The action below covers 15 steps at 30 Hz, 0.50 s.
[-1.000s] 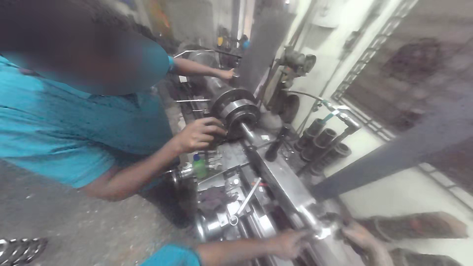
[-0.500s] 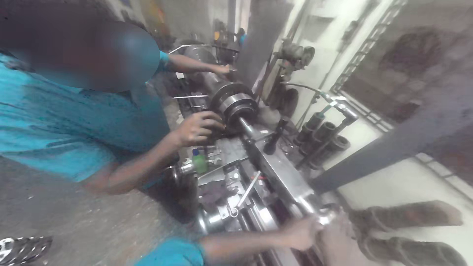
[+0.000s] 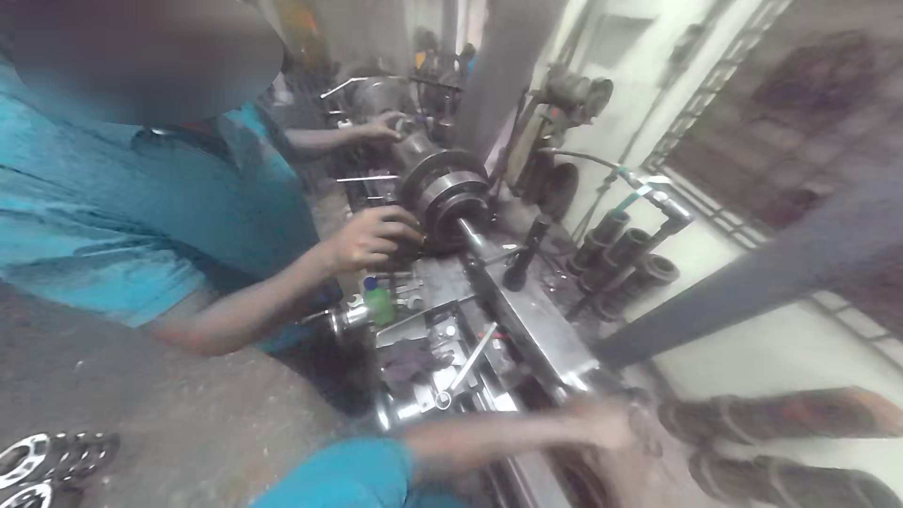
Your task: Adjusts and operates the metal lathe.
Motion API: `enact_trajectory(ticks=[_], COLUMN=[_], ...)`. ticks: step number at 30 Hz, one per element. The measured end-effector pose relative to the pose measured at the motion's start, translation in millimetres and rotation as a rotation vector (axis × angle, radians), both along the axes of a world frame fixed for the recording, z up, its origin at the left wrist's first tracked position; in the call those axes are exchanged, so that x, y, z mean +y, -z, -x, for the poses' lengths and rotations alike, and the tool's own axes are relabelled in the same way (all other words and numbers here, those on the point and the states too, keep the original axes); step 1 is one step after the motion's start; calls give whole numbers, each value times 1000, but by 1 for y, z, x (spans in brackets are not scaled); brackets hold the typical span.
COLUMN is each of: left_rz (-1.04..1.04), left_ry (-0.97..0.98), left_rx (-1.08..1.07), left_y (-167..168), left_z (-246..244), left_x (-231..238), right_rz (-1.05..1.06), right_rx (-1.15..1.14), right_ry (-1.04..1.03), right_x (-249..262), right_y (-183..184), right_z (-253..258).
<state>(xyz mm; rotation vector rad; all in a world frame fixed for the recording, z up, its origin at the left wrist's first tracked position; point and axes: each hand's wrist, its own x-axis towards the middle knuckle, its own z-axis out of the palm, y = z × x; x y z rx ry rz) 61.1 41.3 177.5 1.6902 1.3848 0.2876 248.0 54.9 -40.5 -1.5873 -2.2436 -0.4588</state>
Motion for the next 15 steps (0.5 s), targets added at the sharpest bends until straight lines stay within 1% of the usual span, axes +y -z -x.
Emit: enact_trajectory(ticks=[1,2,4,7,10,11,12,13,15], left_rz=[16,28,48,32,-128,-187,-252,-341,-586], left_ry=[15,29,34,60,175,212,242,257,249], left_rx=[2,1,-42,-108,-24,-38,-102,-203,-444], left_y=[-1,-2,1,4,-9,-22,-41,-67,-126], left_z=[-1,-1,0,8,32,47,68,93,149], left_x=[4,8,14,10,-9,-19,-32,-48,-87], right_rz=[-74,-147,-185,-45,-115,-101,-77,-55,-64], right_rx=[62,119,107,103,153,157,143,136,145], right_ry=[-26,-56,-87,-61,-39,-25,-10,1,-4], right_x=[6,11,6,-9,-8,-13,-16,-17,-14], right_y=[20,32,21,4,18,15,10,8,12], right_z=[-5,-7,-3,8,10,14,18,19,21])
